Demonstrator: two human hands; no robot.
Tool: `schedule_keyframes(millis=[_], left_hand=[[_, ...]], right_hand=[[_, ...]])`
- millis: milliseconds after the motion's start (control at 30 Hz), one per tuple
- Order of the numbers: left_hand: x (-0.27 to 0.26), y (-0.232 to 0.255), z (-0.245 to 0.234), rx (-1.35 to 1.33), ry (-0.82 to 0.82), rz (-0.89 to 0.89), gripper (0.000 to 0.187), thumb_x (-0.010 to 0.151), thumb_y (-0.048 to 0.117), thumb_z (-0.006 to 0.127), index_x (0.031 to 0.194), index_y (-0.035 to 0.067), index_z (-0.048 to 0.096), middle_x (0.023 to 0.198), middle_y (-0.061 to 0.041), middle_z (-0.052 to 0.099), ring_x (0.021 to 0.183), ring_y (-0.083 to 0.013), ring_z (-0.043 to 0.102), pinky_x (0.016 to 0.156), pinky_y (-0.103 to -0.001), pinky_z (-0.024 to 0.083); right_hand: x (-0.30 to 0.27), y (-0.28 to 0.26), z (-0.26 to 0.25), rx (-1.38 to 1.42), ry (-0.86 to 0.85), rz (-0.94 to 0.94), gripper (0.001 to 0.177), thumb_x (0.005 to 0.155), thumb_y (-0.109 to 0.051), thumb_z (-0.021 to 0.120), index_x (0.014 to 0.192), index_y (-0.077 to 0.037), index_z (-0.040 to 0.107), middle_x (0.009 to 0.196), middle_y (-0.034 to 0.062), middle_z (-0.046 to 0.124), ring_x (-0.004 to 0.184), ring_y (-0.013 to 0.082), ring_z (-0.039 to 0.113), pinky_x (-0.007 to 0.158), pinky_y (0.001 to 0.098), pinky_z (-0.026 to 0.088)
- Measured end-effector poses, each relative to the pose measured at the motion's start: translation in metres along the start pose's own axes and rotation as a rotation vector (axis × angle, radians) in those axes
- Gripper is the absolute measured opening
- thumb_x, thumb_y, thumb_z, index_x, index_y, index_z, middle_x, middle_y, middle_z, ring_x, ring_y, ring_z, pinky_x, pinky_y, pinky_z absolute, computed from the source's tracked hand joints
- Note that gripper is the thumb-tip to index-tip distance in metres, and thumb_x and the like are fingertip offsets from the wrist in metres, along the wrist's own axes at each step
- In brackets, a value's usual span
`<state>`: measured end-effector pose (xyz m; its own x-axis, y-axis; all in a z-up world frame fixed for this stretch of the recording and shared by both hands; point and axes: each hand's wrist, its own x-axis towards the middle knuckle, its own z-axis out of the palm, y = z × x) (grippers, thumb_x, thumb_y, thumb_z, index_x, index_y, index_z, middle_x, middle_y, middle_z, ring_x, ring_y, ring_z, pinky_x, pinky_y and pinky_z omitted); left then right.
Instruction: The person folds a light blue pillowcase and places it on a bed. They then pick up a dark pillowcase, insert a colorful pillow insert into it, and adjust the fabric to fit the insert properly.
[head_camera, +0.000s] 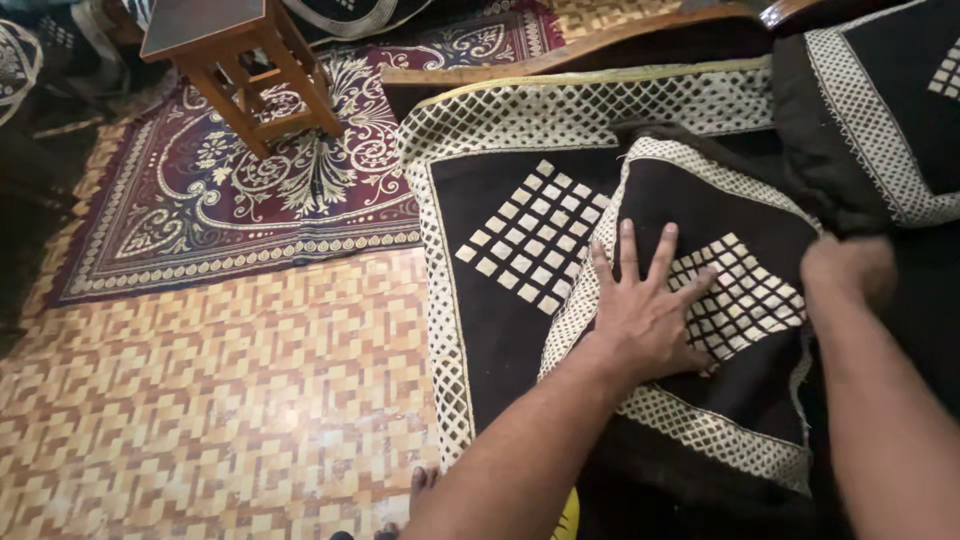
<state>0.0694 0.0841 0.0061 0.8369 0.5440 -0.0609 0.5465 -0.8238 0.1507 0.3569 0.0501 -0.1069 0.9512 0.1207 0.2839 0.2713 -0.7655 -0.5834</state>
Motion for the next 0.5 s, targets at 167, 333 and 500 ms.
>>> schedule_keyframes(millis=[167,333,500], left_hand=[[0.001,0.002,0.013,-0.011,0.106,0.028,0.11,0.06,0.075,0.078,0.156,0.039,0.037,0.17,-0.013,0.007,0.153,-0.0533,-0.007,0.111,-0.082,-0.003],[-0.012,-0.008,0.012,-0.012,0.07,-0.022,0.096,0.069,0.079,0.07,0.152,0.042,0.041,0.173,-0.01,0.007,0.157,-0.0446,-0.007,0.113,-0.082,-0.004],[-0.011,0.0,0.015,-0.047,0.035,-0.005,0.108,0.065,0.086,0.064,0.156,0.035,0.033,0.17,-0.013,0.003,0.154,-0.0461,-0.011,0.111,-0.08,-0.006]], right_hand=[[-0.059,-0.063,-0.028,0.168,-0.247,-0.762,0.052,0.109,-0.04,0.057,0.151,-0.009,0.055,0.155,0.0194,0.052,0.144,0.0383,0.045,0.117,0.0526,0.033],[-0.057,-0.038,-0.03,-0.039,-0.464,-0.39,0.078,0.1,-0.069,0.036,0.163,-0.023,0.028,0.165,0.0131,0.026,0.15,0.0421,0.023,0.116,0.0672,0.015],[-0.034,0.021,-0.045,-0.102,-0.624,-0.164,0.074,0.102,-0.068,0.031,0.164,-0.026,0.029,0.165,0.0159,0.031,0.15,0.0452,0.027,0.12,0.0642,0.024]])
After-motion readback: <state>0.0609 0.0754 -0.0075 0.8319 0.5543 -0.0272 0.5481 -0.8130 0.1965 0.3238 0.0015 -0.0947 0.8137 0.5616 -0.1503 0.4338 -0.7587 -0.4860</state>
